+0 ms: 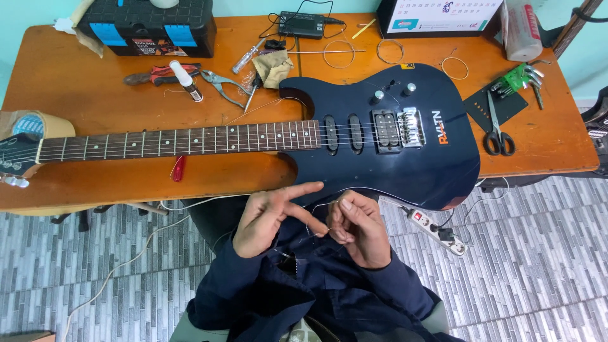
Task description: The person repairs a broken guitar string by hand, twisting and joining the ends, then uses pliers to secure the connection. The guitar remains on the workbench throughout.
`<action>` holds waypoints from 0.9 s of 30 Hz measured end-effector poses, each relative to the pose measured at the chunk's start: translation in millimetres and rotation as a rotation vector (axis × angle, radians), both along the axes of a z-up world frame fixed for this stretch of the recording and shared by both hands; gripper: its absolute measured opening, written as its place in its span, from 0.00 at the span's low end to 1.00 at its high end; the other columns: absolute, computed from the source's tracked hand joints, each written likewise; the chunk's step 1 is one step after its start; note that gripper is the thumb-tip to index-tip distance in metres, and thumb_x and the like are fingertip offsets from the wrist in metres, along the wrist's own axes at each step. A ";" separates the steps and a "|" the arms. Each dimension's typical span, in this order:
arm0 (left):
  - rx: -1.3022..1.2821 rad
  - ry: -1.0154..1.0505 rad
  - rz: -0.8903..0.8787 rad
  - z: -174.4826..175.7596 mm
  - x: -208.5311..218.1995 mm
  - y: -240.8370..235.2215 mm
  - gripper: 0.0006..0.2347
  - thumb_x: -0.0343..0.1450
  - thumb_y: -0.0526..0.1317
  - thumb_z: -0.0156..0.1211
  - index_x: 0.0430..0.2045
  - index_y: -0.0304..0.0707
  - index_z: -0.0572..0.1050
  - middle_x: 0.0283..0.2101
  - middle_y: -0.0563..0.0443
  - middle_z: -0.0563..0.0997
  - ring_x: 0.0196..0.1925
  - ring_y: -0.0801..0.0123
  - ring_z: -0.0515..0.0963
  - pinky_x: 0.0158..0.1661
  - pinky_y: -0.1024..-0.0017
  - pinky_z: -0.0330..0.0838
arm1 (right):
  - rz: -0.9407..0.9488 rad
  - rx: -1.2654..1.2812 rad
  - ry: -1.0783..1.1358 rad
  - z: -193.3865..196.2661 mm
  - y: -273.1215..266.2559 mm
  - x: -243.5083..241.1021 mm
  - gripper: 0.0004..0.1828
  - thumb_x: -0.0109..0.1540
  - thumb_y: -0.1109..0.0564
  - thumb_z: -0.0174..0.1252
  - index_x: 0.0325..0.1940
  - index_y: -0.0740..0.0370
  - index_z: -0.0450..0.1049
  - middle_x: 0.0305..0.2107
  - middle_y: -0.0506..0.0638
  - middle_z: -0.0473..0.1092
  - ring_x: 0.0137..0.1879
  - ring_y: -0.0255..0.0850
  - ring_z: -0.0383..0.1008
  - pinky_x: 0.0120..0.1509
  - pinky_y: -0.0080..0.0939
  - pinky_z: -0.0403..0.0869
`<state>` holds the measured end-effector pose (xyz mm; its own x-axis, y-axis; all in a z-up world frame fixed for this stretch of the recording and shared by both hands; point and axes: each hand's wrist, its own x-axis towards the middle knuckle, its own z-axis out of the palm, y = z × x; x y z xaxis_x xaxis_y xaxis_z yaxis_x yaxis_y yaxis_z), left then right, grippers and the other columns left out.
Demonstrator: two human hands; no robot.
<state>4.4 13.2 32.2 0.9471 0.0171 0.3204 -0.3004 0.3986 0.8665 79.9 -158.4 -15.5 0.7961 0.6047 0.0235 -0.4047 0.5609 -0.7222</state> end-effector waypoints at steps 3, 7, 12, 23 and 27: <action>0.046 0.087 0.132 0.4 -0.3 -2.0 0.18 0.77 0.37 0.51 0.56 0.16 0.73 0.25 0.32 0.85 0.29 0.62 0.86 0.39 0.78 0.77 | -0.006 0.031 -0.096 2.9 0.5 -1.0 0.19 0.69 0.59 0.52 0.25 0.72 0.66 0.08 0.56 0.57 0.11 0.27 0.49 0.15 0.25 0.55; 0.206 -0.018 0.206 -1.8 4.6 -3.5 0.10 0.68 0.34 0.69 0.41 0.30 0.84 0.40 0.38 0.85 0.35 0.63 0.86 0.39 0.67 0.79 | 0.020 0.044 -0.133 -1.6 3.5 -4.2 0.19 0.68 0.59 0.51 0.25 0.74 0.67 0.07 0.57 0.58 0.11 0.29 0.51 0.15 0.26 0.54; 0.232 -0.340 0.241 2.8 15.8 -7.1 0.05 0.67 0.37 0.69 0.26 0.34 0.85 0.40 0.39 0.85 0.44 0.49 0.86 0.48 0.60 0.79 | 0.161 0.116 -0.029 4.4 6.7 -9.6 0.18 0.66 0.62 0.53 0.23 0.74 0.65 0.08 0.62 0.60 0.10 0.34 0.54 0.14 0.27 0.54; 0.380 -0.616 0.052 -6.0 14.3 -1.2 0.09 0.77 0.43 0.56 0.38 0.48 0.85 0.48 0.52 0.85 0.59 0.52 0.81 0.65 0.55 0.63 | 0.742 0.495 0.444 -46.6 -8.6 0.0 0.17 0.69 0.59 0.47 0.28 0.71 0.68 0.19 0.71 0.69 0.13 0.36 0.62 0.19 0.29 0.64; 0.410 -0.604 0.075 0.1 13.2 -5.2 0.08 0.77 0.42 0.57 0.33 0.50 0.85 0.44 0.56 0.85 0.59 0.52 0.81 0.66 0.54 0.61 | 0.683 0.490 0.365 -74.1 -6.4 1.2 0.10 0.68 0.62 0.43 0.32 0.62 0.64 0.17 0.66 0.69 0.13 0.36 0.66 0.43 0.72 0.79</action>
